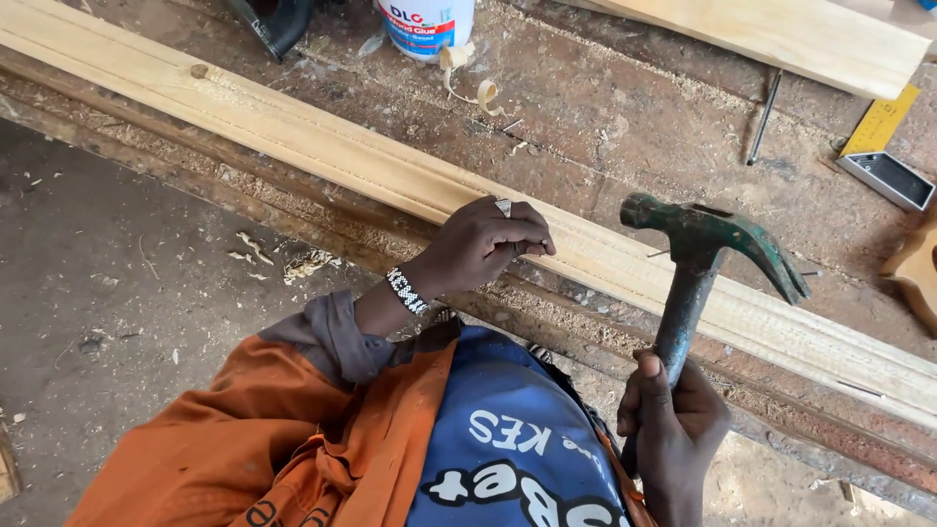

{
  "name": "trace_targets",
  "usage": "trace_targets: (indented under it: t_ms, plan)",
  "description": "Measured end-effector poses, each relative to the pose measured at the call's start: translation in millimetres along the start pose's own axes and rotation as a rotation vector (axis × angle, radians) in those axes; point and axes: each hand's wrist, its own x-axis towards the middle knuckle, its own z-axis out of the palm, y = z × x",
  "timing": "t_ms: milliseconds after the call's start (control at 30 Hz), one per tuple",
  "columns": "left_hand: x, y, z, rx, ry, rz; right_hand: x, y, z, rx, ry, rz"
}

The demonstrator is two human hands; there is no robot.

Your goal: Hammering nails into a wooden plank and applying wood filler or glue to the surface.

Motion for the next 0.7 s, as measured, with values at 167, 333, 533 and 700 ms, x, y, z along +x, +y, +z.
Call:
trace_targets:
  t_ms: [167,333,533,700]
  plan:
    - [3,6,-2,0.012,0.000,0.000,0,2,-4,0.014,0.000,-0.005]
    - [3,6,-3,0.094,-0.029,-0.023,-4,-3,-8,0.020,-0.114,-0.125]
    - [1,-2,4,0.162,-0.012,0.067,-23,-20,-7,-0.067,-0.052,-0.112]
    - [-3,-8,9,0.197,-0.044,0.043,-49,-28,-16,-0.306,-0.015,-0.128]
